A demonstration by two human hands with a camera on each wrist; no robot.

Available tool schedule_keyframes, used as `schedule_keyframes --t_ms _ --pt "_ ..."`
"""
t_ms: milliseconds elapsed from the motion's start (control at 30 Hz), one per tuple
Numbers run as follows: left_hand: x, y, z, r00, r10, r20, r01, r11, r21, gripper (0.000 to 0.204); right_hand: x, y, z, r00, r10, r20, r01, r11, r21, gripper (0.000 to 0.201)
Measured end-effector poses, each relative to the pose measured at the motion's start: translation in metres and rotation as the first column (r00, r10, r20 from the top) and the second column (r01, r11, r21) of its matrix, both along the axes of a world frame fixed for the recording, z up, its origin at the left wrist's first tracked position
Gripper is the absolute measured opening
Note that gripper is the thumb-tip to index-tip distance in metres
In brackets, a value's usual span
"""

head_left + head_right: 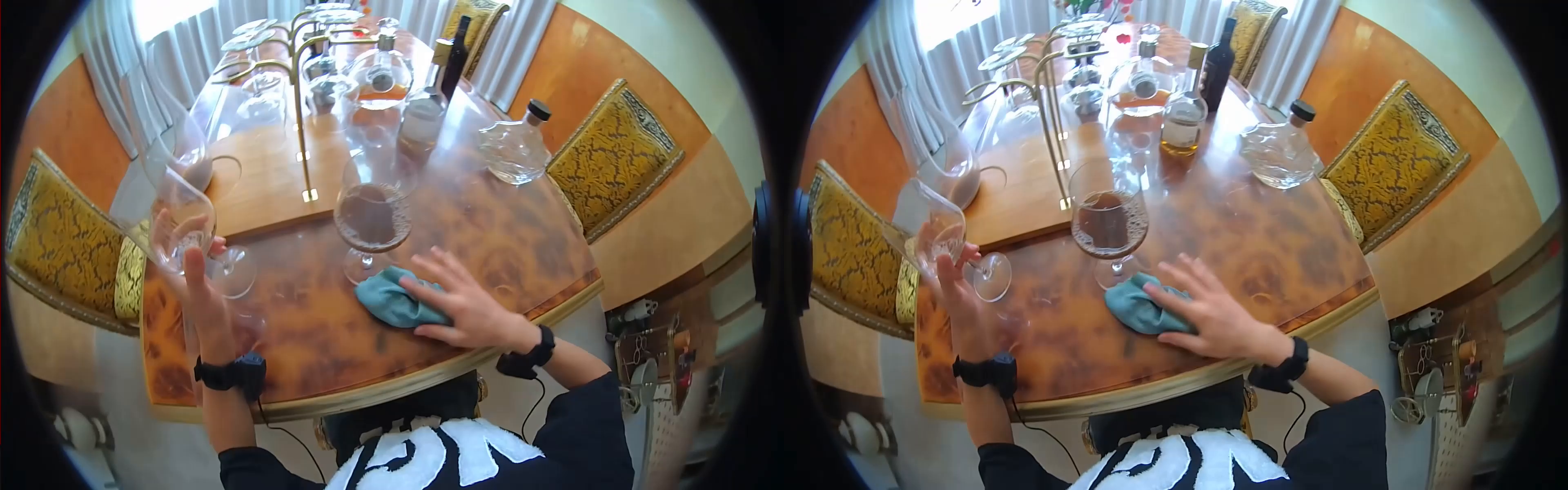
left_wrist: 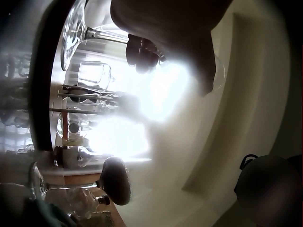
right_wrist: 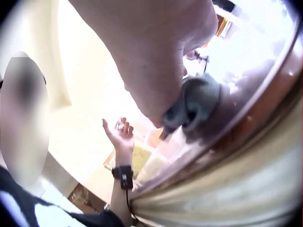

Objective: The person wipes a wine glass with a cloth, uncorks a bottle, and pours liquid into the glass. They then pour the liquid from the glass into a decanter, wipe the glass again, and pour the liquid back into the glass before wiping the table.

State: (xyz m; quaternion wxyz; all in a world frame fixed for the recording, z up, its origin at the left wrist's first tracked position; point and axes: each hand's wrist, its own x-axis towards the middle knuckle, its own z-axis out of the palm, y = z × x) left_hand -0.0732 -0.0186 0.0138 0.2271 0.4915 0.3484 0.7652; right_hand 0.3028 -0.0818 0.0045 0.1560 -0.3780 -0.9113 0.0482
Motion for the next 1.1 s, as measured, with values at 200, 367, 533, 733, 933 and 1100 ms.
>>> schedule_keyframes --t_ms 200,367,533,733,933,1100 --pt "0.015 -0.005 0.0 0.999 -0.044 0.027 0.048 0.989 -0.143 0.084 0.12 0.102 0.023 0.608 -0.395 -0.689 0.515 0.856 -0.036 0.092" --pt "0.02 -0.003 -0.001 0.98 -0.187 0.068 0.197 0.962 -0.19 0.078 0.215 0.235 0.041 0.312 -0.566 -0.763 0.85 0.525 -0.041 0.097" --pt "0.012 0.003 -0.011 0.982 -0.187 0.022 0.187 0.957 -0.223 0.08 0.261 0.316 0.008 0.413 -0.396 -0.82 0.675 0.737 -0.016 0.063" --pt "0.015 0.011 -0.016 0.973 -0.213 0.093 0.226 0.959 -0.169 0.087 0.227 0.253 0.033 0.472 -0.593 -0.652 0.803 0.595 0.04 0.055" --pt "0.017 0.01 -0.018 0.971 -0.199 0.131 0.223 0.953 -0.207 0.086 0.2 0.185 0.02 0.605 -0.363 -0.709 0.611 0.782 0.121 0.045" --pt "0.022 0.005 -0.011 0.971 -0.237 0.041 0.239 0.929 -0.283 0.093 0.157 0.085 0.023 0.597 -0.259 -0.76 0.36 0.932 -0.035 0.043"
